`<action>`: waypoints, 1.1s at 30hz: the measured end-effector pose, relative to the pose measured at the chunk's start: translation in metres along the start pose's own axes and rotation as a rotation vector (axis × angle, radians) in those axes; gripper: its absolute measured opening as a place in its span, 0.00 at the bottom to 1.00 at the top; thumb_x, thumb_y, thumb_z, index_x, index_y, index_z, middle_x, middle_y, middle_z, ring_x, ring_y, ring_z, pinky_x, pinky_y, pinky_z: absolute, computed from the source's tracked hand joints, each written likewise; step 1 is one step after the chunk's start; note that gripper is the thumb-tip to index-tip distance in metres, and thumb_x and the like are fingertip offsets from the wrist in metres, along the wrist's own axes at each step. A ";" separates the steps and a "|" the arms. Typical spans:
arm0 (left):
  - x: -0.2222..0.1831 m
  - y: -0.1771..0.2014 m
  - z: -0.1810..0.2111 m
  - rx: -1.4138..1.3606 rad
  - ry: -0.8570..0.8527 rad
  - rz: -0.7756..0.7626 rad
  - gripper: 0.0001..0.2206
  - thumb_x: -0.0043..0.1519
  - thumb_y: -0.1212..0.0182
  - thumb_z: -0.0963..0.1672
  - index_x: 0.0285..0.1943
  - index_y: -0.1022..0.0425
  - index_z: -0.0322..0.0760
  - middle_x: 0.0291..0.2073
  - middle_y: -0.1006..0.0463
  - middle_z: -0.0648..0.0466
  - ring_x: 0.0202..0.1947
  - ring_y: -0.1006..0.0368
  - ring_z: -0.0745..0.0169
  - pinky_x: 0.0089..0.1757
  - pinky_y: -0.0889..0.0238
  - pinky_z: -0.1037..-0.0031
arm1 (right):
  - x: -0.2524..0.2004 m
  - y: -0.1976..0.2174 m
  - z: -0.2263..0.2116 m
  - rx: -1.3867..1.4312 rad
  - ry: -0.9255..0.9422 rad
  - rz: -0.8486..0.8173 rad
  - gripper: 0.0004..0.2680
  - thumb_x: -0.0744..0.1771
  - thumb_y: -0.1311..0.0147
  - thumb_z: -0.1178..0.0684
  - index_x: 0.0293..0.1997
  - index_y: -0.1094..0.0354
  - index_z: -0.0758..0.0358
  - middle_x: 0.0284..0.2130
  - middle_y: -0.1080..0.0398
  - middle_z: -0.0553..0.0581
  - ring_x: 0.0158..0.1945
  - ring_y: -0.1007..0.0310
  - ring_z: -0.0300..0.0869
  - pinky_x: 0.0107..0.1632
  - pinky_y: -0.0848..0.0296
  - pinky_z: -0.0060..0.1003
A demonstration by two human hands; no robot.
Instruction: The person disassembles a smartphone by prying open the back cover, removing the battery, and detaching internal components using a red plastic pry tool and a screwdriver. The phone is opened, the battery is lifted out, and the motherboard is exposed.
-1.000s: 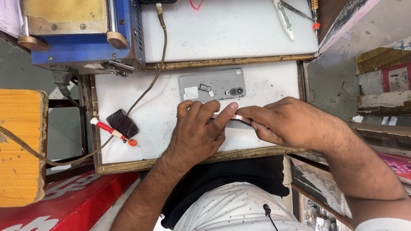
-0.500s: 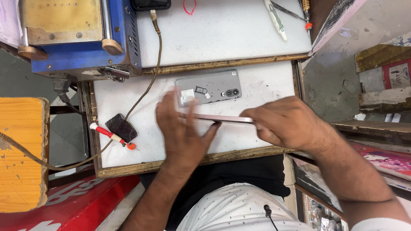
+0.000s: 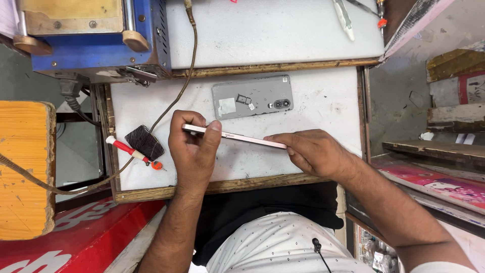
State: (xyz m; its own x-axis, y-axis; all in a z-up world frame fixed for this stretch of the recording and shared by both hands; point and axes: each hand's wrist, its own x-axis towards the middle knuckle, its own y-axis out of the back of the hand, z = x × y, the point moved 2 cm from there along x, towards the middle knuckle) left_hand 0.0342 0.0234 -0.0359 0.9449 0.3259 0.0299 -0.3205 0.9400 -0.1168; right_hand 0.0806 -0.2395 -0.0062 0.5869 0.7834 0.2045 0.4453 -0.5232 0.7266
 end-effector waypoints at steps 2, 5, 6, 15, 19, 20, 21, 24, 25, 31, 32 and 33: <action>-0.002 0.000 0.002 0.058 -0.036 -0.018 0.13 0.65 0.32 0.43 0.44 0.37 0.38 0.37 0.34 0.58 0.36 0.34 0.73 0.38 0.36 0.80 | 0.003 0.000 0.002 0.025 -0.056 -0.083 0.18 0.63 0.46 0.65 0.62 0.33 0.65 0.24 0.27 0.56 0.27 0.23 0.45 0.34 0.21 0.42; 0.001 -0.002 0.009 0.184 -0.137 -0.049 0.14 0.65 0.32 0.43 0.42 0.38 0.37 0.39 0.36 0.56 0.38 0.30 0.71 0.39 0.33 0.78 | 0.009 0.000 0.003 0.055 -0.093 -0.143 0.17 0.65 0.45 0.63 0.61 0.33 0.64 0.29 0.24 0.59 0.29 0.21 0.47 0.35 0.20 0.42; 0.001 -0.003 0.011 0.232 -0.177 -0.060 0.14 0.65 0.32 0.43 0.42 0.38 0.37 0.39 0.37 0.55 0.38 0.29 0.71 0.40 0.32 0.77 | 0.010 0.002 0.002 0.052 -0.099 -0.158 0.17 0.64 0.45 0.62 0.61 0.33 0.64 0.30 0.24 0.59 0.30 0.21 0.48 0.35 0.20 0.43; 0.009 -0.013 0.024 0.503 -0.263 -0.115 0.14 0.63 0.30 0.45 0.38 0.34 0.37 0.36 0.35 0.54 0.41 0.39 0.64 0.37 0.41 0.72 | 0.022 0.018 -0.004 -0.062 -0.256 -0.386 0.13 0.66 0.43 0.57 0.56 0.31 0.62 0.26 0.23 0.55 0.26 0.21 0.42 0.27 0.20 0.37; 0.011 -0.015 0.023 0.521 -0.264 -0.118 0.14 0.63 0.30 0.46 0.39 0.34 0.37 0.36 0.35 0.54 0.41 0.39 0.65 0.37 0.41 0.72 | 0.026 0.019 -0.004 -0.121 -0.184 -0.402 0.14 0.64 0.43 0.59 0.56 0.31 0.65 0.24 0.25 0.53 0.25 0.22 0.41 0.26 0.21 0.37; 0.011 -0.016 0.023 0.526 -0.264 -0.118 0.14 0.62 0.30 0.46 0.39 0.34 0.37 0.36 0.35 0.54 0.41 0.39 0.65 0.36 0.41 0.72 | 0.027 0.019 -0.003 -0.116 -0.167 -0.396 0.14 0.64 0.43 0.59 0.56 0.32 0.65 0.24 0.25 0.53 0.25 0.22 0.40 0.26 0.21 0.36; 0.011 -0.016 0.023 0.529 -0.263 -0.118 0.14 0.62 0.30 0.47 0.38 0.34 0.37 0.36 0.35 0.54 0.40 0.39 0.65 0.36 0.41 0.72 | 0.027 0.019 -0.004 -0.123 -0.143 -0.369 0.14 0.64 0.43 0.59 0.55 0.32 0.65 0.24 0.25 0.53 0.26 0.22 0.40 0.26 0.21 0.36; 0.010 -0.016 0.025 0.455 -0.232 -0.122 0.15 0.63 0.31 0.47 0.40 0.34 0.37 0.38 0.35 0.54 0.41 0.36 0.66 0.38 0.37 0.73 | 0.029 0.017 -0.007 -0.123 -0.103 -0.296 0.13 0.65 0.42 0.59 0.55 0.32 0.64 0.25 0.25 0.53 0.26 0.22 0.40 0.28 0.21 0.36; 0.009 -0.017 0.027 0.490 -0.267 -0.124 0.14 0.62 0.31 0.47 0.40 0.34 0.37 0.38 0.34 0.53 0.42 0.36 0.64 0.39 0.37 0.71 | 0.029 0.015 -0.009 -0.109 -0.113 -0.278 0.13 0.65 0.42 0.59 0.55 0.32 0.63 0.26 0.24 0.53 0.26 0.21 0.40 0.28 0.20 0.36; 0.005 -0.022 0.037 0.599 -0.360 -0.155 0.15 0.60 0.28 0.46 0.40 0.32 0.37 0.36 0.33 0.52 0.43 0.38 0.58 0.43 0.39 0.64 | 0.032 0.008 -0.012 -0.108 -0.142 -0.284 0.16 0.65 0.42 0.58 0.60 0.34 0.63 0.22 0.25 0.53 0.24 0.22 0.41 0.25 0.21 0.37; 0.006 -0.023 0.038 0.602 -0.366 -0.160 0.15 0.60 0.28 0.47 0.39 0.32 0.37 0.36 0.34 0.52 0.42 0.38 0.57 0.42 0.39 0.65 | 0.033 0.008 -0.012 -0.103 -0.141 -0.277 0.16 0.65 0.43 0.59 0.60 0.34 0.62 0.22 0.25 0.52 0.24 0.22 0.40 0.25 0.21 0.36; 0.007 -0.023 0.038 0.603 -0.372 -0.166 0.15 0.60 0.27 0.47 0.39 0.32 0.37 0.35 0.34 0.52 0.42 0.38 0.57 0.42 0.39 0.65 | 0.035 0.008 -0.012 -0.105 -0.145 -0.271 0.15 0.65 0.43 0.58 0.59 0.34 0.62 0.23 0.25 0.52 0.25 0.21 0.40 0.26 0.21 0.36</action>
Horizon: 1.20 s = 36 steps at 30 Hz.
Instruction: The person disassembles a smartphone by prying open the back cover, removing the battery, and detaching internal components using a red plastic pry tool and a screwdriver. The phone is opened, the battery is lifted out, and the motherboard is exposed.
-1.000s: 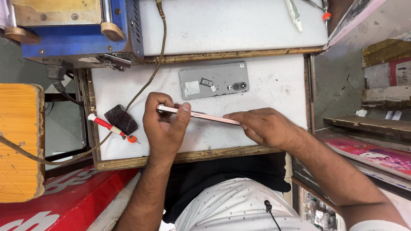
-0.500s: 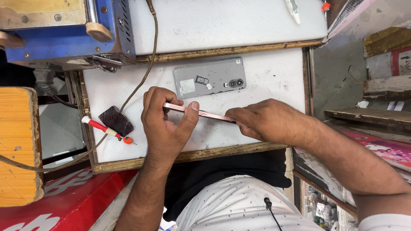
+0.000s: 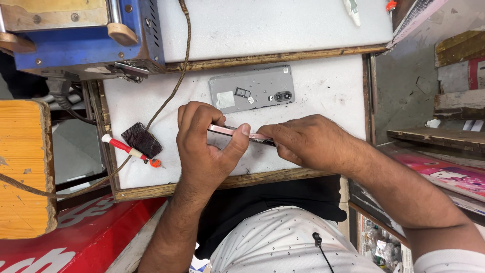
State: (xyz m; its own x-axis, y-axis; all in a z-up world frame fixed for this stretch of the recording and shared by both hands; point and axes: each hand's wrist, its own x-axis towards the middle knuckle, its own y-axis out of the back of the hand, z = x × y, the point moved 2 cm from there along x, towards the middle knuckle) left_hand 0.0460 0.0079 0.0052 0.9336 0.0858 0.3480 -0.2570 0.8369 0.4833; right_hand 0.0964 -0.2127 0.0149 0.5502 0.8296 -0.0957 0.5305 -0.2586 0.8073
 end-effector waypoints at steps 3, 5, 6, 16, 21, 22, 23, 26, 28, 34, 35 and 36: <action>0.002 0.001 0.000 -0.003 -0.010 -0.018 0.15 0.61 0.28 0.47 0.39 0.32 0.37 0.36 0.34 0.52 0.42 0.39 0.57 0.41 0.39 0.65 | 0.002 0.002 -0.002 -0.003 -0.022 0.016 0.13 0.67 0.44 0.57 0.58 0.33 0.60 0.24 0.24 0.53 0.26 0.20 0.40 0.28 0.20 0.37; 0.000 -0.001 0.001 0.014 -0.022 -0.037 0.16 0.62 0.27 0.47 0.45 0.32 0.37 0.41 0.34 0.50 0.46 0.36 0.55 0.45 0.36 0.64 | 0.001 0.004 -0.006 -0.006 -0.045 0.024 0.12 0.68 0.46 0.57 0.58 0.33 0.59 0.26 0.23 0.53 0.27 0.20 0.41 0.29 0.19 0.38; 0.000 -0.002 0.002 0.023 -0.031 -0.044 0.17 0.63 0.27 0.47 0.48 0.32 0.37 0.44 0.34 0.50 0.48 0.35 0.54 0.48 0.34 0.63 | 0.001 0.006 -0.007 0.008 -0.089 0.016 0.13 0.67 0.45 0.55 0.59 0.34 0.58 0.27 0.22 0.54 0.28 0.19 0.43 0.31 0.19 0.40; 0.001 -0.018 0.018 -0.054 -0.164 -0.136 0.30 0.58 0.27 0.42 0.68 0.41 0.42 0.69 0.46 0.41 0.74 0.50 0.39 0.64 0.35 0.52 | 0.002 0.028 -0.018 0.019 0.113 0.276 0.14 0.71 0.48 0.52 0.65 0.37 0.63 0.43 0.22 0.61 0.46 0.18 0.47 0.50 0.17 0.42; 0.002 -0.020 0.021 0.027 -0.240 -0.107 0.36 0.55 0.21 0.44 0.69 0.42 0.43 0.74 0.54 0.39 0.77 0.58 0.35 0.71 0.50 0.38 | 0.000 0.027 -0.019 0.036 0.087 0.305 0.11 0.70 0.46 0.57 0.59 0.33 0.67 0.39 0.21 0.59 0.42 0.17 0.46 0.46 0.16 0.40; 0.002 -0.021 0.022 0.026 -0.246 -0.097 0.38 0.55 0.20 0.44 0.71 0.44 0.46 0.75 0.56 0.37 0.78 0.59 0.35 0.71 0.49 0.39 | -0.002 0.026 -0.019 0.020 0.096 0.329 0.10 0.70 0.45 0.57 0.58 0.33 0.67 0.39 0.21 0.60 0.41 0.17 0.46 0.45 0.16 0.39; 0.002 -0.022 0.023 0.026 -0.251 -0.087 0.40 0.55 0.19 0.45 0.72 0.45 0.48 0.75 0.58 0.36 0.78 0.60 0.35 0.70 0.48 0.41 | -0.003 0.024 -0.019 0.005 0.105 0.354 0.09 0.70 0.45 0.57 0.57 0.33 0.67 0.39 0.21 0.60 0.41 0.16 0.46 0.43 0.16 0.39; 0.000 -0.029 0.028 -0.025 -0.182 0.028 0.48 0.57 0.19 0.46 0.77 0.60 0.46 0.76 0.63 0.31 0.80 0.61 0.34 0.73 0.50 0.42 | -0.007 0.019 -0.017 -0.006 0.084 0.444 0.10 0.70 0.46 0.58 0.58 0.33 0.68 0.39 0.21 0.61 0.39 0.17 0.46 0.42 0.16 0.37; -0.003 -0.037 0.031 -0.064 -0.057 0.057 0.54 0.57 0.20 0.46 0.78 0.70 0.40 0.75 0.62 0.27 0.79 0.59 0.32 0.73 0.51 0.40 | -0.010 0.012 -0.017 0.017 0.006 0.547 0.08 0.72 0.47 0.59 0.58 0.33 0.66 0.39 0.21 0.59 0.39 0.16 0.46 0.42 0.16 0.36; -0.022 -0.058 0.030 -0.263 0.204 -0.043 0.56 0.58 0.22 0.44 0.79 0.77 0.28 0.69 0.47 0.28 0.71 0.38 0.36 0.66 0.36 0.50 | -0.014 -0.005 -0.021 0.039 -0.042 0.676 0.06 0.73 0.49 0.58 0.55 0.33 0.66 0.33 0.22 0.57 0.33 0.18 0.42 0.35 0.20 0.34; -0.025 -0.059 0.028 -0.246 0.194 -0.041 0.56 0.57 0.22 0.43 0.78 0.75 0.29 0.67 0.45 0.29 0.69 0.37 0.36 0.64 0.35 0.50 | -0.014 -0.007 -0.022 0.058 -0.020 0.670 0.06 0.73 0.50 0.57 0.54 0.34 0.67 0.32 0.23 0.56 0.33 0.18 0.41 0.35 0.19 0.33; -0.026 -0.059 0.026 -0.231 0.183 -0.042 0.55 0.56 0.22 0.42 0.78 0.74 0.30 0.64 0.42 0.30 0.67 0.36 0.36 0.63 0.34 0.51 | -0.014 -0.006 -0.021 0.063 -0.002 0.666 0.06 0.73 0.52 0.57 0.53 0.34 0.67 0.31 0.23 0.55 0.32 0.19 0.40 0.35 0.20 0.33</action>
State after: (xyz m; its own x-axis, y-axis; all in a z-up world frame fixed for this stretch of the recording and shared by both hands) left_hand 0.0302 -0.0581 -0.0118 0.9772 0.1270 0.1704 -0.1731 0.9408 0.2916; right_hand 0.0717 -0.2122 0.0234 0.7743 0.4817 0.4104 0.1139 -0.7440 0.6584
